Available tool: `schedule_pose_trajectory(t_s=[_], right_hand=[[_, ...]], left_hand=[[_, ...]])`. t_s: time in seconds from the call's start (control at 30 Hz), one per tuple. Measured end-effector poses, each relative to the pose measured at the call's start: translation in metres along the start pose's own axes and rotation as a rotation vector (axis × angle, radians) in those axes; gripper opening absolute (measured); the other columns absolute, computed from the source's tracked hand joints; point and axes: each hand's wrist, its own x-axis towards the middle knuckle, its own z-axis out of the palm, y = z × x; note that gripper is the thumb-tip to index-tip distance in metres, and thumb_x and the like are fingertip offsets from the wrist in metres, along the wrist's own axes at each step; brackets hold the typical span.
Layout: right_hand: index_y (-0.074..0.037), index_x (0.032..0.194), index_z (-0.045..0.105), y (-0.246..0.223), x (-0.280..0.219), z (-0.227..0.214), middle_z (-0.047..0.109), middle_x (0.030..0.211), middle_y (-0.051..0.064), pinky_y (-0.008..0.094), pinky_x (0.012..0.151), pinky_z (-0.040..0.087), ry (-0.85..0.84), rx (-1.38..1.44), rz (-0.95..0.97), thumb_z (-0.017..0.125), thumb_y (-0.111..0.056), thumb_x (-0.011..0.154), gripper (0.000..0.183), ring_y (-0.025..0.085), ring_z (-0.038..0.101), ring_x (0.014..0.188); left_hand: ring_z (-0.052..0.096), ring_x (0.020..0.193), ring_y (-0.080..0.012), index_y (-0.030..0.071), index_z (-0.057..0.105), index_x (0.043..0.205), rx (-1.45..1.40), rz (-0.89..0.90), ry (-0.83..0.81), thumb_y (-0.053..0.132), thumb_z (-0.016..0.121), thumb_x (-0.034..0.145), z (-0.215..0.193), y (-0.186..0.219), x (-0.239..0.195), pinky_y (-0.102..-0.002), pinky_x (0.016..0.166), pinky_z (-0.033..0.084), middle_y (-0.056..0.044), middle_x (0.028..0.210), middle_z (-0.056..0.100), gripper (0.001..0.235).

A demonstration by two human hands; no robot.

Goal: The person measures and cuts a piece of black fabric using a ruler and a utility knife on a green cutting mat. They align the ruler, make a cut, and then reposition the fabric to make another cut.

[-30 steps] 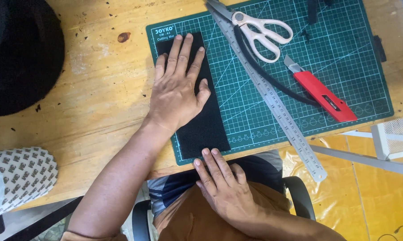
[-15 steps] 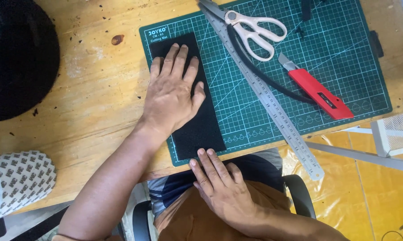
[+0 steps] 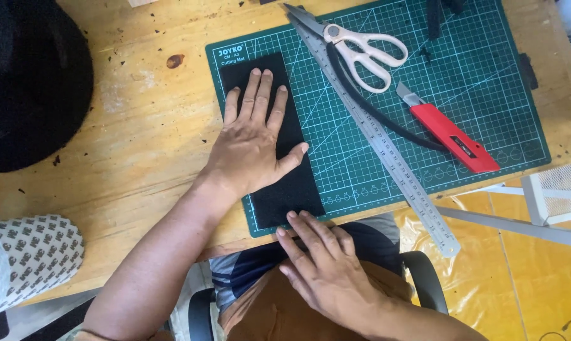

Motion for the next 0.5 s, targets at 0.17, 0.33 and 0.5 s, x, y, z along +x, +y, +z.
schedule_pose_trajectory(t_s=[0.17, 0.33, 0.5], right_hand=[[-0.015, 0.155, 0.036, 0.031, -0.01, -0.039, 0.048, 0.15, 0.02, 0.057, 0.096, 0.049, 0.13, 0.069, 0.163, 0.071, -0.043, 0.094, 0.075, 0.038, 0.053, 0.136], [-0.014, 0.161, 0.042, 0.067, -0.038, -0.062, 0.053, 0.149, 0.028, 0.056, 0.091, 0.048, 0.149, -0.341, 0.465, 0.057, -0.046, 0.101, 0.07, 0.042, 0.055, 0.117], [-0.014, 0.148, 0.065, 0.077, -0.041, -0.065, 0.059, 0.125, 0.017, 0.047, 0.065, 0.058, 0.06, -0.325, 0.568, 0.067, -0.035, 0.099, 0.053, 0.033, 0.059, 0.11]], left_hand=[[-0.006, 0.157, -0.0373, 0.0, 0.017, 0.163, -0.003, -0.008, -0.003, 0.073, 0.021, 0.102, -0.001, 0.001, -0.001, -0.058, 0.125, 0.0, -0.028, 0.169, 0.0, 0.095], [-0.004, 0.157, -0.0376, 0.0, 0.02, 0.163, -0.01, -0.006, 0.026, 0.072, 0.024, 0.102, 0.001, 0.0, 0.0, -0.058, 0.125, 0.0, -0.028, 0.169, 0.003, 0.094], [-0.004, 0.157, -0.0379, -0.001, 0.019, 0.163, -0.027, -0.002, 0.032, 0.07, 0.023, 0.102, 0.002, 0.0, -0.001, -0.057, 0.126, 0.0, -0.028, 0.169, 0.003, 0.093]])
